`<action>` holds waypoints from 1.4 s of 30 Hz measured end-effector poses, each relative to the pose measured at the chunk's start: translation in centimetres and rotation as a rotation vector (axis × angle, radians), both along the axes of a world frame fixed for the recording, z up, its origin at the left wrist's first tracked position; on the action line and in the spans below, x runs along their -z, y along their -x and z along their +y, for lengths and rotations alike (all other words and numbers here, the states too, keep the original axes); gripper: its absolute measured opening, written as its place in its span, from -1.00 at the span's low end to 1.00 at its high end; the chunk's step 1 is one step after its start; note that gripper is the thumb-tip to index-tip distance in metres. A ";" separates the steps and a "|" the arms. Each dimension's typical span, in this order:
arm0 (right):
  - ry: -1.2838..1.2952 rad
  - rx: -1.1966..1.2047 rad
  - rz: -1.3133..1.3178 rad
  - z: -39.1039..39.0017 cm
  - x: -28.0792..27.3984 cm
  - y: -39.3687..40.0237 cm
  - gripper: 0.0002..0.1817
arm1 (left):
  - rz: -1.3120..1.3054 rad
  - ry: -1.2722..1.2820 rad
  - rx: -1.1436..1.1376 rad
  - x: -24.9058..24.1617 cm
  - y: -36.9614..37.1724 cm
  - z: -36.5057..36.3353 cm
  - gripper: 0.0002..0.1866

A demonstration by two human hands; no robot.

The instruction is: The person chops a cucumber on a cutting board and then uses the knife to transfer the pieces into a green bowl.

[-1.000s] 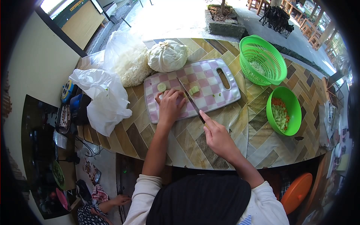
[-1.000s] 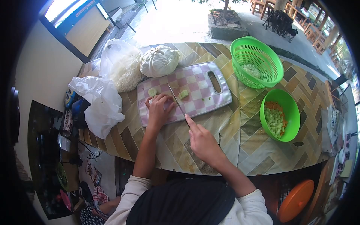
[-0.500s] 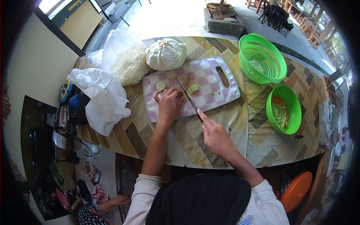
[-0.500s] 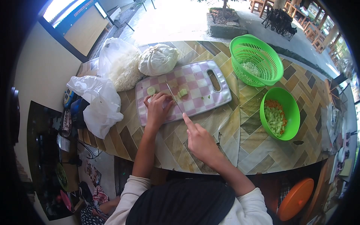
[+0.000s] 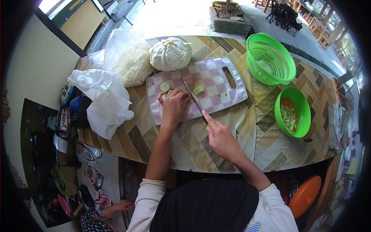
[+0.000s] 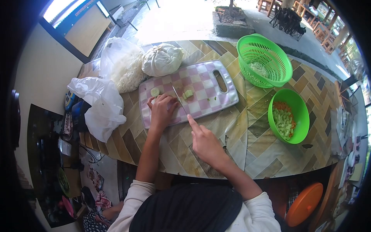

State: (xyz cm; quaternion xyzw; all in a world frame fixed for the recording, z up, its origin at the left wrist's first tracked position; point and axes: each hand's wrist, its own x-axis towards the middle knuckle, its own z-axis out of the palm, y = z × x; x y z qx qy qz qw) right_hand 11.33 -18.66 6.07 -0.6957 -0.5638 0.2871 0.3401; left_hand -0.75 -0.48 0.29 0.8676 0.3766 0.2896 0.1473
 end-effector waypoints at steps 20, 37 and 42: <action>-0.058 0.027 0.220 -0.9 1.2 -3.0 -0.39 | -0.007 -0.005 -0.021 0.2 0.0 0.0 -0.76; 0.111 -0.057 1.244 -2.1 -0.8 -7.5 -0.37 | -0.724 0.884 0.224 -3.3 -1.5 0.1 -0.63; 0.125 -0.083 1.285 -1.9 -0.6 -7.8 -0.37 | -0.899 1.232 0.367 -2.4 -1.7 1.1 -0.67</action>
